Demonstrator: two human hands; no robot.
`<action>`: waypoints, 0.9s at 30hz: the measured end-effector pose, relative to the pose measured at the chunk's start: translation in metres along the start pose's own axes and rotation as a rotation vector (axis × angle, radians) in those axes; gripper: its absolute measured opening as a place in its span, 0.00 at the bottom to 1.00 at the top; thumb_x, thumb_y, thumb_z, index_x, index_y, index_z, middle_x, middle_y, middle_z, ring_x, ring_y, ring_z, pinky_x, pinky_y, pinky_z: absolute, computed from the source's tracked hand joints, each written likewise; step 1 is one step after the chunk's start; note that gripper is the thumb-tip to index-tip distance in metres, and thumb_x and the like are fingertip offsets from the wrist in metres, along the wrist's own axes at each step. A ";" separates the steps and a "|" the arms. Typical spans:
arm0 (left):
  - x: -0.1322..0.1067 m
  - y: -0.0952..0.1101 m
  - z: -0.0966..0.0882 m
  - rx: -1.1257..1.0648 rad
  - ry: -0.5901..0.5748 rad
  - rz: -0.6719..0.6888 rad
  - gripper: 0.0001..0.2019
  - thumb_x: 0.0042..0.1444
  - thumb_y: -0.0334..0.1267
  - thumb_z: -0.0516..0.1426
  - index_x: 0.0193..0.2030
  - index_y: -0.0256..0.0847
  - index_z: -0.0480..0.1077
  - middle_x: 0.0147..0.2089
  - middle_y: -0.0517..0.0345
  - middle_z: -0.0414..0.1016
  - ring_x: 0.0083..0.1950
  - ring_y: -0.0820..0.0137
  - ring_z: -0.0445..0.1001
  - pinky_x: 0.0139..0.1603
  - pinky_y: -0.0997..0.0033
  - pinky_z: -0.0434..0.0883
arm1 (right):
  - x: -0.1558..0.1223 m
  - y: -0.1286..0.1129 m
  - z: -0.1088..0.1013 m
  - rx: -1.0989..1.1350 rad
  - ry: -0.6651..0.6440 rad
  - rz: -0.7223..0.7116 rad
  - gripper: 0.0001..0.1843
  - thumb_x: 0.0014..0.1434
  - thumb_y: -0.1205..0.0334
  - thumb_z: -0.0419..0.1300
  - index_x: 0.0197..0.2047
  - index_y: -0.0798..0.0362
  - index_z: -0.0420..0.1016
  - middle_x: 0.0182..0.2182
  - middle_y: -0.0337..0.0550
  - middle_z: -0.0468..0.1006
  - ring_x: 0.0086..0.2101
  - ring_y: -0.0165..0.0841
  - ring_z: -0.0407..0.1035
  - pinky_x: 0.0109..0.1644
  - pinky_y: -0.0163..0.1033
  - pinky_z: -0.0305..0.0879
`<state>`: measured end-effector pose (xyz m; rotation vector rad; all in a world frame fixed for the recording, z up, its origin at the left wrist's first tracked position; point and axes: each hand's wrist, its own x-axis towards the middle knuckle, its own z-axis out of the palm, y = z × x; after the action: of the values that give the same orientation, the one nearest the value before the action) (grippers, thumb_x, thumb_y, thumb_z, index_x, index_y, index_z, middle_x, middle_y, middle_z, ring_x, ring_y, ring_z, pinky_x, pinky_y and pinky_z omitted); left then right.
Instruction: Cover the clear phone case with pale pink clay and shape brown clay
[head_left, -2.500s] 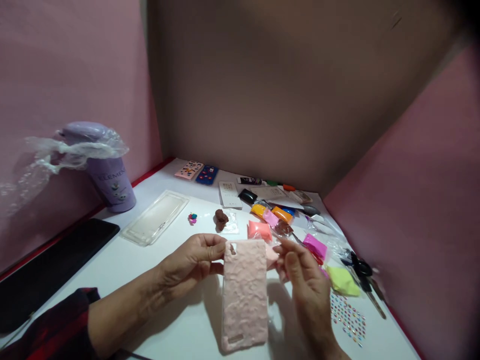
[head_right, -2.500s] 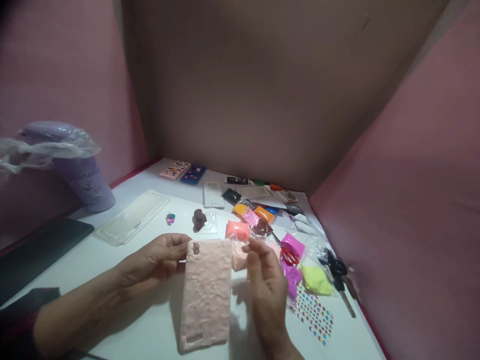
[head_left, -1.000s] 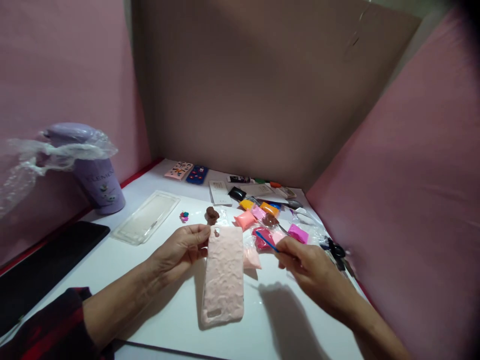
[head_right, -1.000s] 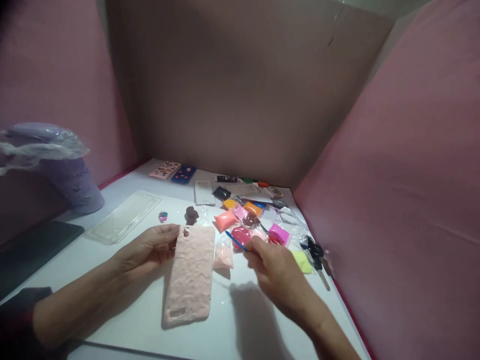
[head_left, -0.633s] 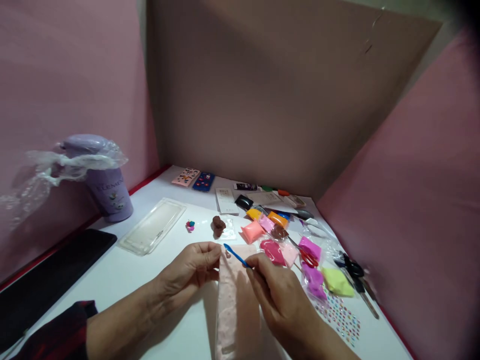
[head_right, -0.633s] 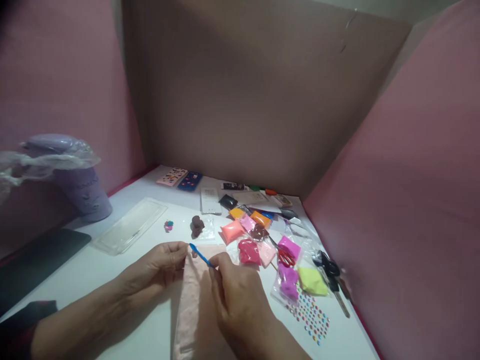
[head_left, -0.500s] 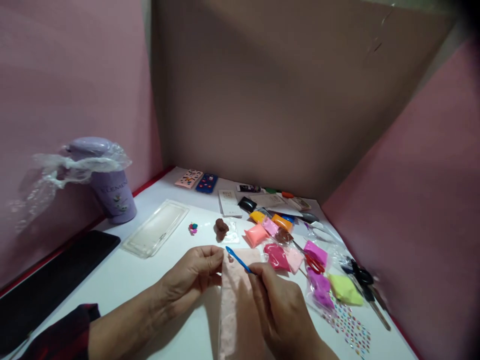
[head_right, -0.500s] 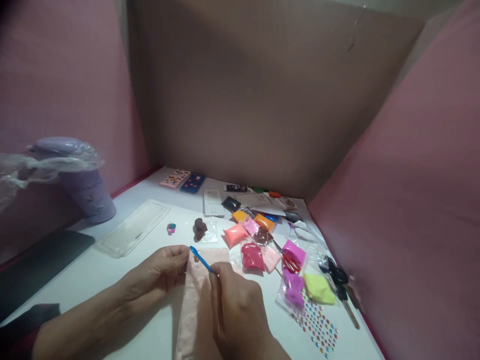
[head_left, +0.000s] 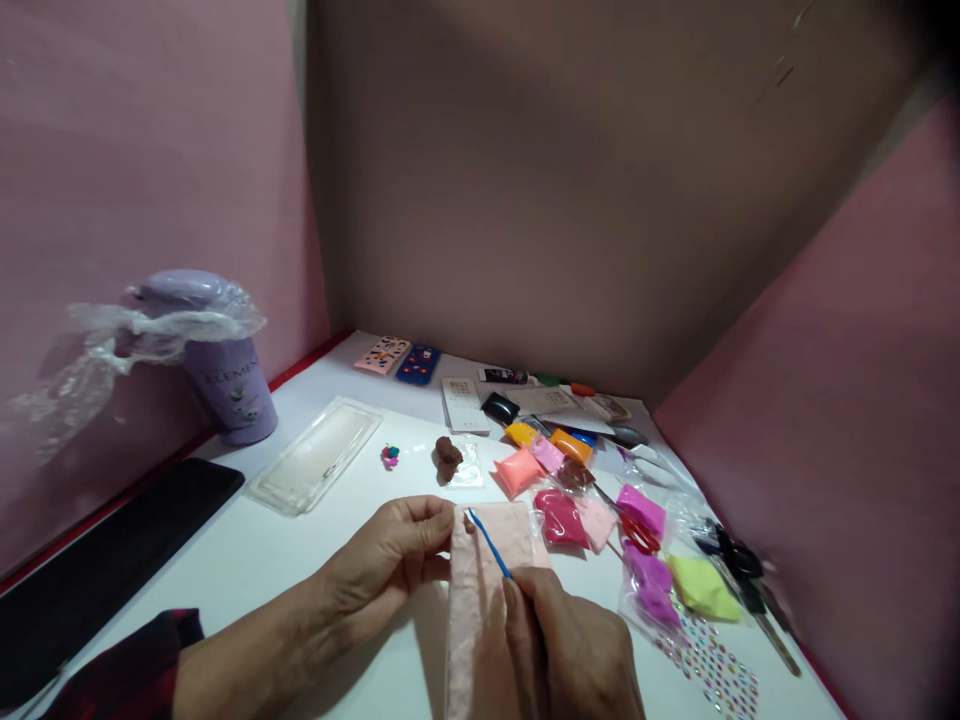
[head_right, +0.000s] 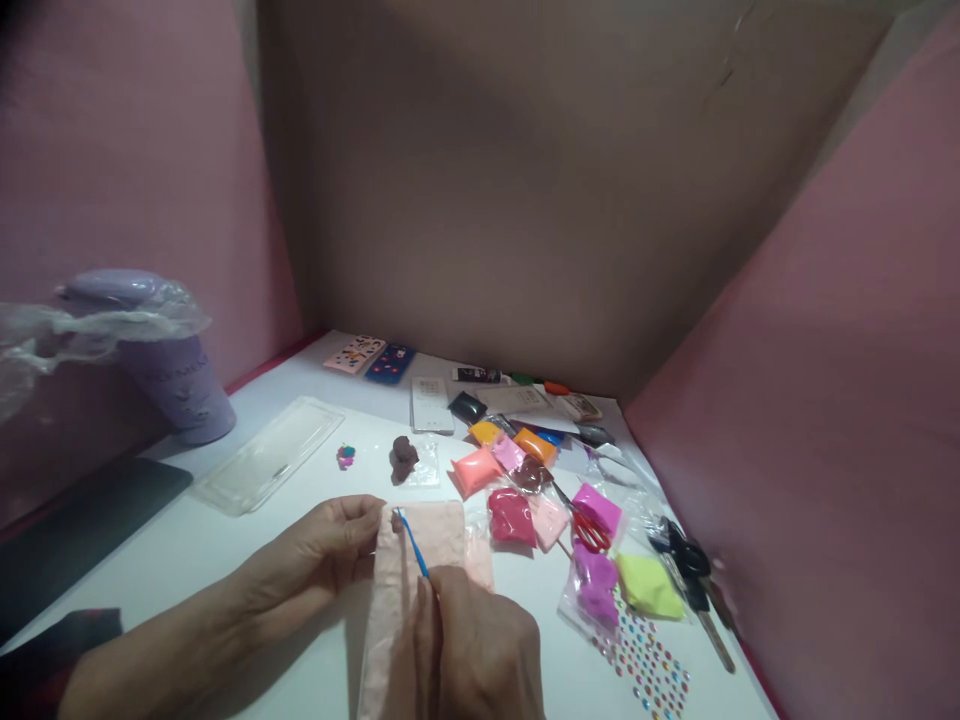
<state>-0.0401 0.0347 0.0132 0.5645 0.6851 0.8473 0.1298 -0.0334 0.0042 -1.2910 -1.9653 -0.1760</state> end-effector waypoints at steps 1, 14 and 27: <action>0.000 0.000 0.000 0.002 -0.004 0.001 0.09 0.47 0.37 0.65 0.25 0.33 0.73 0.28 0.53 0.76 0.28 0.72 0.73 0.33 0.74 0.71 | -0.001 0.000 0.000 0.017 -0.002 0.010 0.10 0.63 0.64 0.48 0.33 0.52 0.69 0.14 0.35 0.66 0.14 0.31 0.63 0.20 0.37 0.50; 0.000 -0.001 -0.001 0.021 0.005 0.006 0.08 0.48 0.36 0.65 0.26 0.33 0.73 0.29 0.53 0.76 0.29 0.72 0.73 0.34 0.72 0.72 | -0.004 -0.007 0.000 0.003 -0.011 0.028 0.10 0.63 0.64 0.49 0.34 0.52 0.69 0.14 0.34 0.66 0.14 0.31 0.62 0.20 0.37 0.49; -0.001 0.000 0.003 0.011 0.039 0.021 0.07 0.50 0.33 0.63 0.26 0.31 0.72 0.26 0.55 0.74 0.27 0.75 0.72 0.31 0.75 0.72 | -0.005 -0.003 0.006 0.023 0.008 -0.064 0.09 0.64 0.65 0.49 0.34 0.54 0.68 0.15 0.33 0.65 0.14 0.29 0.62 0.21 0.36 0.49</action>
<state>-0.0381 0.0327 0.0155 0.5675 0.7206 0.8761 0.1257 -0.0356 -0.0022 -1.2116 -1.9977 -0.1889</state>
